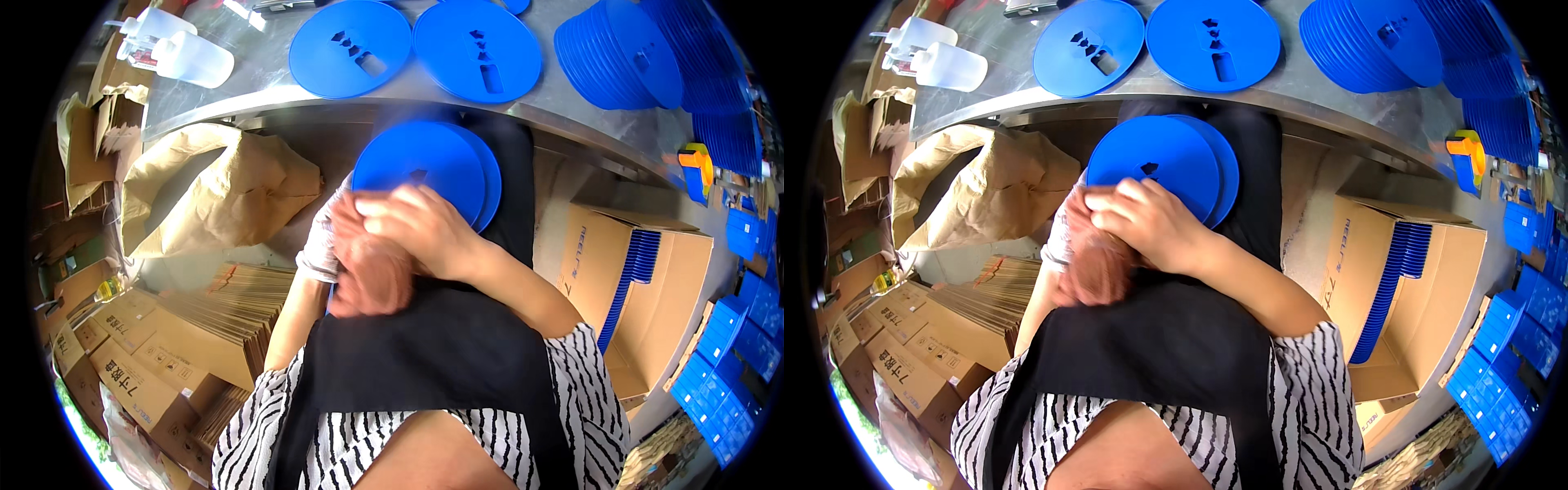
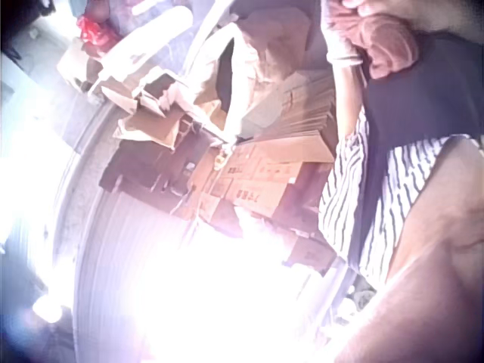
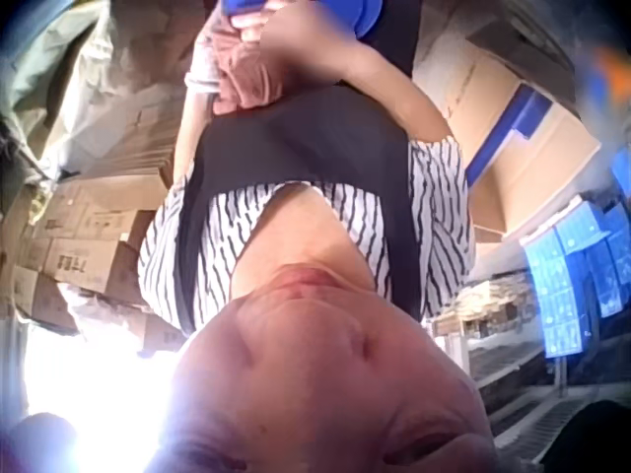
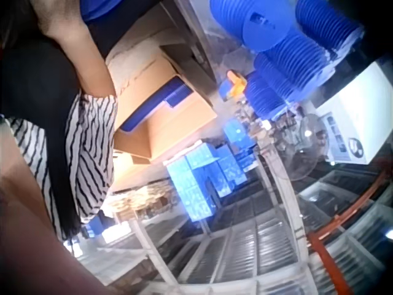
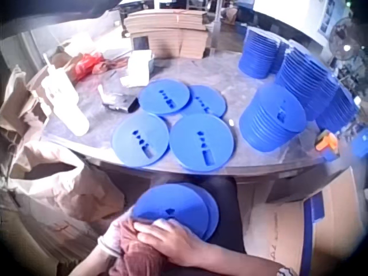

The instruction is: The person scoops blue granules from a bucket into a bag, then moves to a workbench to clean blue circular plastic parts. They apply a liquid from a squeeze bottle onto a cloth and wipe each part individually, stacking the cleaned items on the table.

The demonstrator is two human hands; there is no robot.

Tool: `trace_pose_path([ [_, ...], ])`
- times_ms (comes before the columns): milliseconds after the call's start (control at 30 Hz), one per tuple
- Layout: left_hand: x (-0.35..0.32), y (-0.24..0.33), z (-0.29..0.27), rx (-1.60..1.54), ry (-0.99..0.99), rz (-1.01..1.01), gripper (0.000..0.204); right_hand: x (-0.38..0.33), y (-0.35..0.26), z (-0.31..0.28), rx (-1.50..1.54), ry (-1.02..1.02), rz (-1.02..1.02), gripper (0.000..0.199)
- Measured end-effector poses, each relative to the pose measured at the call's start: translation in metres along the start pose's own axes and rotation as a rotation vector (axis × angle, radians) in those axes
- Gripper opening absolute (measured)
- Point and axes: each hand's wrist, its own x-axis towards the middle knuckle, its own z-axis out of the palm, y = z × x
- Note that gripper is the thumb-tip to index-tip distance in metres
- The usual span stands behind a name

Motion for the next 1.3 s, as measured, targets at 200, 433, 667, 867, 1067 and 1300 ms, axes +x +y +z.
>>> trace_pose_path([
  [200,-0.006,0.021,0.011,-0.082,0.061,-0.021,0.045,-0.091,0.039,-0.079,-0.247,0.201,0.26,0.037],
  [433,0.021,0.056,0.085,1.611,-0.134,0.844,0.049,-0.135,0.046,-0.068,0.761,1.164,0.785,0.047],
  [667,0.036,0.053,0.116,2.138,-0.377,0.538,0.053,-0.107,0.043,-0.073,0.886,1.113,0.633,0.048],
  [867,0.039,0.082,0.116,1.754,-0.325,0.483,0.07,-0.105,0.045,-0.077,0.953,1.105,0.527,0.043],
  [1067,0.013,0.091,0.132,-0.26,-0.274,0.071,0.068,-0.042,0.002,-0.089,0.383,0.74,0.411,0.06],
  [1300,0.04,0.066,0.125,-0.578,-0.228,-0.001,0.067,-0.022,-0.018,-0.054,-0.199,0.518,-0.078,0.024],
])
